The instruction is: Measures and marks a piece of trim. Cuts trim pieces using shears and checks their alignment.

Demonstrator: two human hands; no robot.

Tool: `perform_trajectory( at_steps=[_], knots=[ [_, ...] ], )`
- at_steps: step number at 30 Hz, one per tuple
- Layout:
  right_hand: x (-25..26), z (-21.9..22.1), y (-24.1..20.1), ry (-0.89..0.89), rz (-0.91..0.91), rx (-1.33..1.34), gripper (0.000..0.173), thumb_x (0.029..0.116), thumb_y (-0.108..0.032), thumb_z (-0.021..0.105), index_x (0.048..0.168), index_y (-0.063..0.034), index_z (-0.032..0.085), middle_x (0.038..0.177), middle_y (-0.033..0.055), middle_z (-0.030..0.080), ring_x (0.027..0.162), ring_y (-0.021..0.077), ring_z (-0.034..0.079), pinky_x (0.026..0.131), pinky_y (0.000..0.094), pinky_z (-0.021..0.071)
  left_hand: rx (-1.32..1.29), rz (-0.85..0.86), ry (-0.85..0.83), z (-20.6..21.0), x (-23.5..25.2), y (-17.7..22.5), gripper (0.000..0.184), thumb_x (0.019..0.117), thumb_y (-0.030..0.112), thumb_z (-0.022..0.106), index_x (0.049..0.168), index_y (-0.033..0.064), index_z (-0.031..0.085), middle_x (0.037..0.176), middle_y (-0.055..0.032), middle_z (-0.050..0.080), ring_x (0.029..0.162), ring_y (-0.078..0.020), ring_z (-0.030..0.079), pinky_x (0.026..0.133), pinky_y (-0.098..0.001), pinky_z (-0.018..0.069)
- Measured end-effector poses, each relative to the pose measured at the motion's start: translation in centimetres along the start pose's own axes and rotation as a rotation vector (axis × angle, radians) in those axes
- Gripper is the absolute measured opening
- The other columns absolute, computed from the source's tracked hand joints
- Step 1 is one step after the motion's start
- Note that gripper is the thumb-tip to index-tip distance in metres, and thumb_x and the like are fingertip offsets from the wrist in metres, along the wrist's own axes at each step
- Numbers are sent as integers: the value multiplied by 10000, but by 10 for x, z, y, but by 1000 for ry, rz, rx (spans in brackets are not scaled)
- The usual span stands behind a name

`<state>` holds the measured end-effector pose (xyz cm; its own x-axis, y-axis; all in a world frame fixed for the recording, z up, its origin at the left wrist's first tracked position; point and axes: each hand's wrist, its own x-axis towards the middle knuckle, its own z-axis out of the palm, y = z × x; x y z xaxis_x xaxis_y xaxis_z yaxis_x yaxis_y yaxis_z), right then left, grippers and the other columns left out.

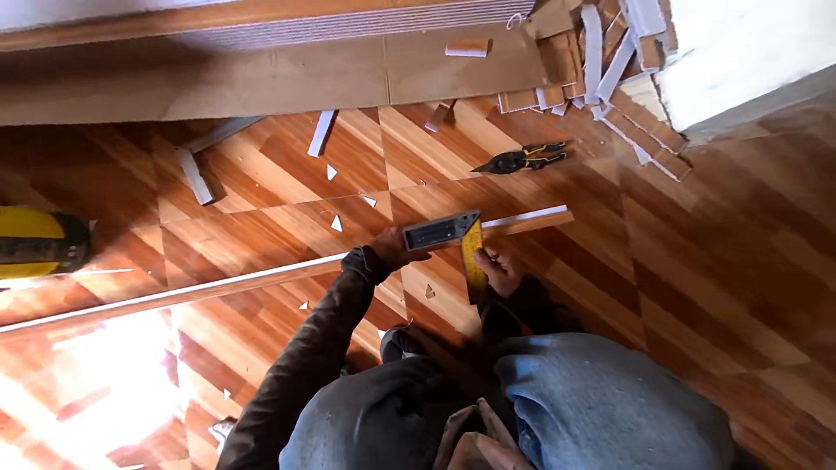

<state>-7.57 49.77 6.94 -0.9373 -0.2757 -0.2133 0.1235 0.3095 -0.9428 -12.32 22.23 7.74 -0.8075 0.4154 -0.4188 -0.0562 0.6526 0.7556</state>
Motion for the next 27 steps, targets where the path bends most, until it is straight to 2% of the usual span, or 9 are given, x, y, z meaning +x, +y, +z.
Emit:
perform_trajectory(
  at_steps=[2,5,9,12,14,16,20,23,27],
  knots=[
    [2,6,-6,-43,7,79,225,1019,-137,566,934,36,683,751,-20,631,660,-25,566,649,186,512,-149,124,-16,-13,0,14,381,867,187,826,1167,-2,687,1025,-141,727,867,-207,709,820,-408,597],
    [4,8,-10,-23,-30,191,208,1003,-135,582,868,-13,683,714,-73,625,631,-52,564,616,161,502,-302,136,-115,-34,-7,40,191,904,133,727,1058,23,703,825,-45,718,615,-90,655,585,-272,574],
    [1,-4,-20,-45,-179,177,217,995,-140,579,822,-44,670,696,-113,599,634,-83,540,612,136,473,-442,137,-253,-54,-1,45,196,994,133,563,1002,3,710,812,-35,729,678,-86,688,646,-278,598],
    [-2,-14,-26,-80,-272,35,314,1014,-184,586,829,49,687,756,7,665,722,-54,584,702,152,499,-517,39,-314,-62,1,67,477,1109,325,329,1108,24,699,921,-25,740,824,-83,703,785,-283,597],
    [-3,-15,-27,-52,-298,-34,358,1025,-217,572,844,70,684,762,59,662,729,-21,583,713,171,493,-547,-24,-357,-65,-3,89,646,1083,532,250,1196,49,665,975,-54,735,839,-136,716,769,-328,611],
    [-1,-17,-27,-11,-323,-46,363,1028,-223,571,840,68,682,781,78,675,752,-5,602,732,179,505,-480,51,-385,-63,-2,100,751,973,706,392,1247,53,643,950,-53,725,756,-120,695,681,-300,605],
    [-2,-19,-26,54,-405,-53,372,1026,-225,577,810,63,672,792,105,678,770,37,625,743,201,521,-345,141,-414,-57,-4,108,870,778,600,763,1448,106,513,924,-16,700,725,-67,656,659,-244,573],
    [-4,-20,-23,62,-452,-49,359,1029,-221,582,839,66,684,835,128,702,819,58,658,787,214,542,-272,211,-440,-58,-8,113,713,830,407,768,1447,118,557,1076,-4,715,854,-37,671,749,-225,576],
    [-6,-18,-20,74,-497,-45,357,1036,-209,564,855,70,693,849,141,710,831,67,670,790,207,545,-414,258,-480,-58,-9,105,472,946,429,652,1297,115,689,933,67,728,720,8,647,659,-174,556]
  ],
)
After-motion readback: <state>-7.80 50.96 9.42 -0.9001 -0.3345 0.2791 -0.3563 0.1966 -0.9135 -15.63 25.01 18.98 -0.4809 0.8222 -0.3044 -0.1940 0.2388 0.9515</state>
